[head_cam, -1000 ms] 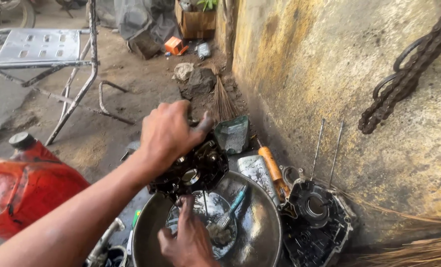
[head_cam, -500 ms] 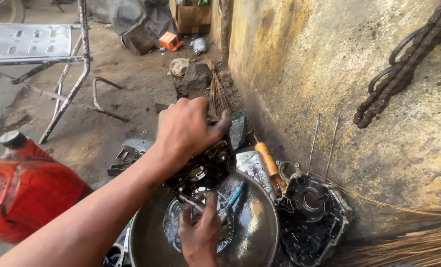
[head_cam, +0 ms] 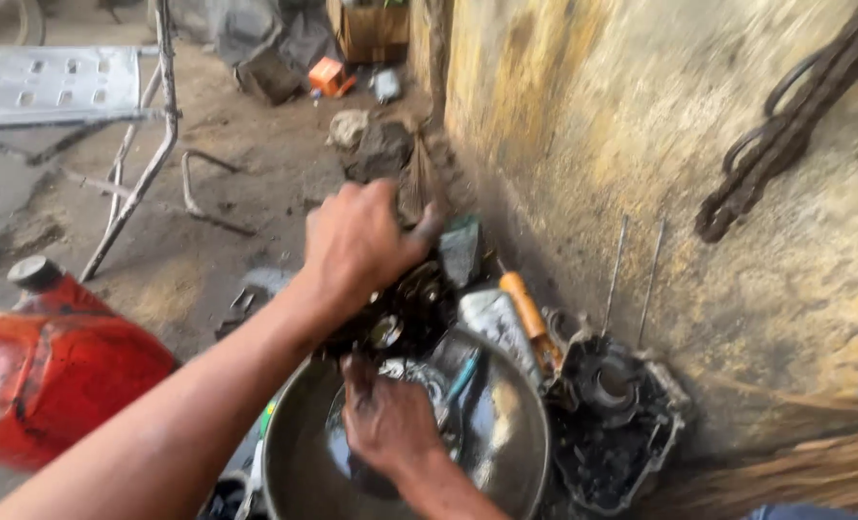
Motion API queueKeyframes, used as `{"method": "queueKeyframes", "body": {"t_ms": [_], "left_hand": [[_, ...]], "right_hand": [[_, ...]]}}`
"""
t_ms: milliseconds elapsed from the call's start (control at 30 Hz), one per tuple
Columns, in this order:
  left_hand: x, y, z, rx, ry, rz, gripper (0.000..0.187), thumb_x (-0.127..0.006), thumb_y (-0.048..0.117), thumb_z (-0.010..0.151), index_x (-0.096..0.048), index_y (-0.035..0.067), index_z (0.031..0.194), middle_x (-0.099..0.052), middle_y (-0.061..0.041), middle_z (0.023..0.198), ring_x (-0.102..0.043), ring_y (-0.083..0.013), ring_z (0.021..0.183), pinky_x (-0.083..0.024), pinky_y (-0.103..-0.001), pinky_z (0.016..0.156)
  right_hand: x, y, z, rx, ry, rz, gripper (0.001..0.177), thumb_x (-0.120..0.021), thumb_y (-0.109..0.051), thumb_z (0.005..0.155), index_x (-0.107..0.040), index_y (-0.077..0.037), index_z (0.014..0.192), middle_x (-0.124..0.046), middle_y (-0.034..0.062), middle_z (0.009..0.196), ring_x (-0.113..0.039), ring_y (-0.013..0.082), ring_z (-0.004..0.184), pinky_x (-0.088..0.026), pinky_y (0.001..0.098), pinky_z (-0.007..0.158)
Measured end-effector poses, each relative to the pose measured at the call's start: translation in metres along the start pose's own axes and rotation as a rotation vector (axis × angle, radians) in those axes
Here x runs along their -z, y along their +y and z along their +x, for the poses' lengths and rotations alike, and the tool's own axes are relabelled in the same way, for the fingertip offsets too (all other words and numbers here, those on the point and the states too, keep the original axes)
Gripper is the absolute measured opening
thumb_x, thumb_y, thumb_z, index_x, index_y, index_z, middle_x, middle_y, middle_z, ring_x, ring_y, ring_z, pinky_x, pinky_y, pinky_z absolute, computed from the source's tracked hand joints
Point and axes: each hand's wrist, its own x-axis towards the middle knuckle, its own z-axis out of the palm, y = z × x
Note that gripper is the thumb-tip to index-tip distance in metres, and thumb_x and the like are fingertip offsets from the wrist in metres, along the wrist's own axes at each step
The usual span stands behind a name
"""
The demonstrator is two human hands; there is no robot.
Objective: The recorder cleans motorcycle engine crankcase components using a brush and solvent in a metal basin.
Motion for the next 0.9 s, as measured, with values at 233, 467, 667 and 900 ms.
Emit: {"method": "queueKeyframes", "body": {"t_ms": [233,467,667,900], "left_hand": [[0.014,0.008,0.003,0.058,-0.125,-0.033,0.061,-0.062,0.059,0.088,-0.068,0.000,0.082,-0.070,-0.027,0.080,-0.071,-0.0427,0.074,-0.056,-0.055,0.071],[0.002,0.011,0.008,-0.012,-0.041,-0.062,0.060,-0.062,0.059,0.087,-0.069,0.000,0.077,-0.069,-0.027,0.075,-0.070,-0.0440,0.072,-0.056,-0.055,0.072],[-0.002,0.016,0.017,-0.065,0.028,-0.048,0.062,-0.064,0.062,0.084,-0.069,0.001,0.077,-0.068,-0.027,0.075,-0.069,-0.0442,0.071,-0.056,-0.055,0.068],[0.000,0.002,0.020,0.080,-0.155,-0.050,0.063,-0.060,0.063,0.087,-0.072,0.002,0.086,-0.072,-0.023,0.078,-0.073,-0.0394,0.073,-0.057,-0.052,0.070]], "right_hand": [[0.030,0.007,0.001,0.130,0.093,-0.044,0.042,-0.057,-0.016,0.099,-0.052,0.006,0.136,-0.071,0.0187,0.069,-0.067,0.0312,0.049,-0.058,0.0446,0.048],[-0.001,0.016,0.009,-0.058,0.022,-0.015,0.033,-0.063,-0.030,0.104,-0.059,0.001,0.117,-0.070,0.0228,0.069,-0.069,0.0358,0.056,-0.059,0.0468,0.059],[0.017,0.023,-0.012,0.038,0.198,0.038,0.042,-0.060,-0.025,0.102,-0.053,-0.003,0.137,-0.075,0.0141,0.084,-0.074,0.0288,0.060,-0.059,0.0444,0.050],[-0.048,0.059,-0.028,-0.207,0.229,0.160,0.035,-0.060,-0.029,0.101,-0.053,-0.005,0.126,-0.070,0.0157,0.098,-0.072,0.0232,0.061,-0.062,0.0337,0.050]]}}
